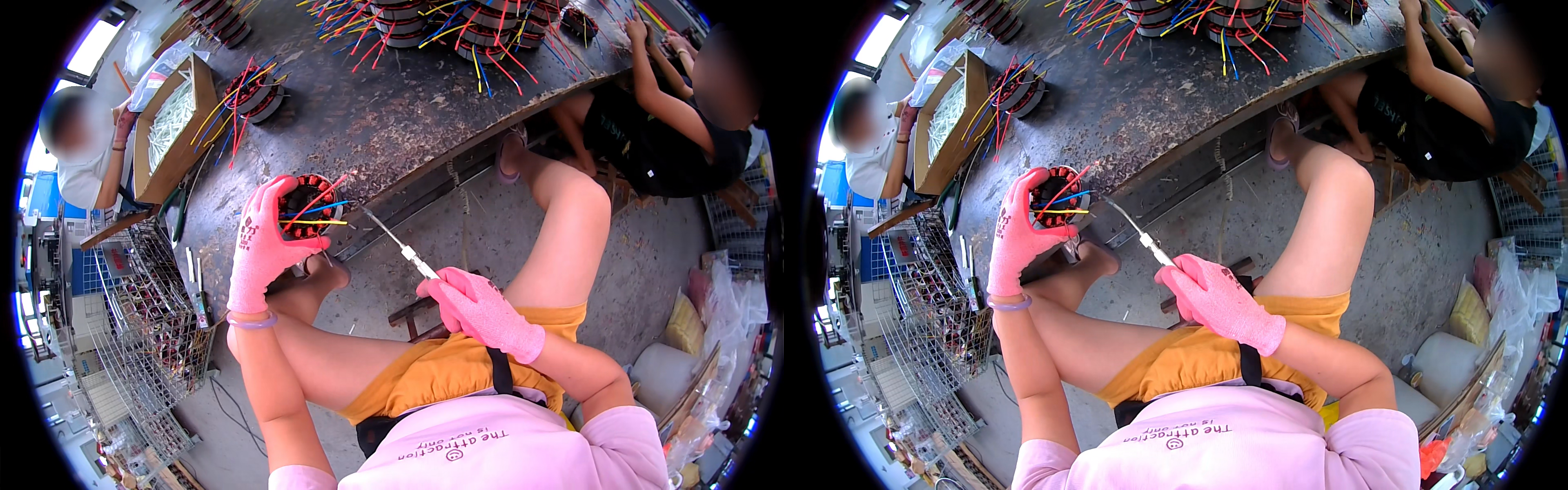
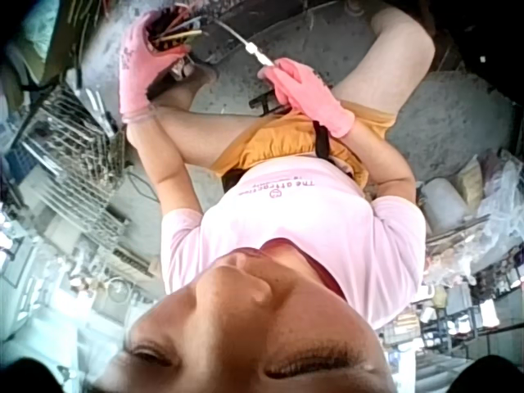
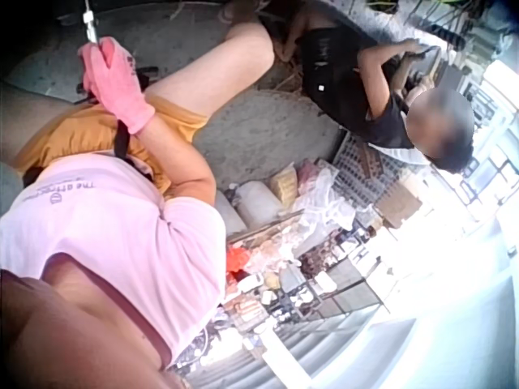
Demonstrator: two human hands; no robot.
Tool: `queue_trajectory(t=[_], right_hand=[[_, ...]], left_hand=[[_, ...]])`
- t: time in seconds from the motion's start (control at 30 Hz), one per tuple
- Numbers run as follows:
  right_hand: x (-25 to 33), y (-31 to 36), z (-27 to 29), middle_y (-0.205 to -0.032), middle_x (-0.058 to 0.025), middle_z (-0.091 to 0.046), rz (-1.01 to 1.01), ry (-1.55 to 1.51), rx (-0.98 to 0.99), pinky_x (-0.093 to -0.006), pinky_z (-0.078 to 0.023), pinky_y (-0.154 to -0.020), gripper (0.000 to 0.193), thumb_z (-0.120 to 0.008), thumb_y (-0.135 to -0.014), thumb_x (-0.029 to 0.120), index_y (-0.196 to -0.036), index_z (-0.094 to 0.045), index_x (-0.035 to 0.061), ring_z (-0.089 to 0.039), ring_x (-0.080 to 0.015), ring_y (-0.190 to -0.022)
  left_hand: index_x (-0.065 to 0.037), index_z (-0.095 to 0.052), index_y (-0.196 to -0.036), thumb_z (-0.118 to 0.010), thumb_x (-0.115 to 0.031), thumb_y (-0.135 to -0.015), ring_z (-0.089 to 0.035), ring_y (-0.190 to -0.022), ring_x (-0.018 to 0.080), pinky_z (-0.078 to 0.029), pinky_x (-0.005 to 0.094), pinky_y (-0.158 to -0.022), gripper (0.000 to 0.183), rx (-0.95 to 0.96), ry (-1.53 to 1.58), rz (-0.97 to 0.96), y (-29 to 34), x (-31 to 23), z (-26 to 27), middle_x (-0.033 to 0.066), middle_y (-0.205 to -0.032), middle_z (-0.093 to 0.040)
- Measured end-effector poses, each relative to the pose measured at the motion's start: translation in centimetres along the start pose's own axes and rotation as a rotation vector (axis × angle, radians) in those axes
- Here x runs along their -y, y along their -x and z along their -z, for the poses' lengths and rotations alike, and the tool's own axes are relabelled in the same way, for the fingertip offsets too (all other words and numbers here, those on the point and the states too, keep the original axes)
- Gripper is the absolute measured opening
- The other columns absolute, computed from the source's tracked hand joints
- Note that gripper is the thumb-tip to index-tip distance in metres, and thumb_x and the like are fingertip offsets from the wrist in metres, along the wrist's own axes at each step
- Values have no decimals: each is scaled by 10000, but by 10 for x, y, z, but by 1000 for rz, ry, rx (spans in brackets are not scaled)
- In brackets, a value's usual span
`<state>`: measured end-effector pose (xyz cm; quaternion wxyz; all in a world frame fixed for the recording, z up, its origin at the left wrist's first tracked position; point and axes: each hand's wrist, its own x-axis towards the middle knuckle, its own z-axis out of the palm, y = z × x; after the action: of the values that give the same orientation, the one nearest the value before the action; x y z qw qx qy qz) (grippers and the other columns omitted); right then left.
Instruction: The person uses a soldering iron to apply solder to wires connected to motor stators, handling them one at a time and moving finished ones to a pile.
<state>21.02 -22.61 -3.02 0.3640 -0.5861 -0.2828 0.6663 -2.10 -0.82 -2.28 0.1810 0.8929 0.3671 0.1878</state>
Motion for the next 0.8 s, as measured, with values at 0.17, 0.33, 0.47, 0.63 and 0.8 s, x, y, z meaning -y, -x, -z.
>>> queue_trajectory(t=[0.17,0.33,0.47,0.63,0.8], right_hand=[[0,1,0,-599,0,-513,13,-9,13,-232,-283,-400,352,-504,-995,376,-1086,-634,62,-378,-49,-429],[0,0,1,-597,1,-512,20,21,11,-230,-286,-406,361,-504,-1000,383,-1086,-634,57,-381,-51,-431],[13,5,-1,-620,-16,-499,-42,24,15,-256,-381,-508,333,-488,-1016,307,-1052,-614,2,-460,-81,-528],[12,6,0,-612,-15,-497,-31,3,19,-258,-372,-498,337,-488,-1016,315,-1050,-613,4,-454,-82,-521],[2,3,2,-609,-7,-515,-2,9,20,-243,-313,-431,341,-494,-1006,352,-1068,-627,44,-398,-61,-454]], left_hand=[[-48,-556,-1233,-907,-223,-487,-569,-1118,357,-450,435,-985,843,-9,-11,-11,0,-1,0,143,-1209,-601],[-50,-556,-1232,-907,-221,-487,-567,-1123,358,-449,435,-987,841,-4,-13,-13,0,-1,0,143,-1212,-602],[-51,-554,-1234,-907,-220,-489,-562,-1133,359,-448,436,-992,841,-15,-9,-19,1,2,-2,143,-1214,-601],[-53,-552,-1235,-908,-227,-495,-560,-1135,361,-444,439,-996,840,-3,-1,1,0,-1,0,142,-1221,-595],[-53,-552,-1234,-908,-230,-493,-559,-1133,363,-441,439,-996,842,1,3,-5,0,-1,-1,144,-1221,-594]])
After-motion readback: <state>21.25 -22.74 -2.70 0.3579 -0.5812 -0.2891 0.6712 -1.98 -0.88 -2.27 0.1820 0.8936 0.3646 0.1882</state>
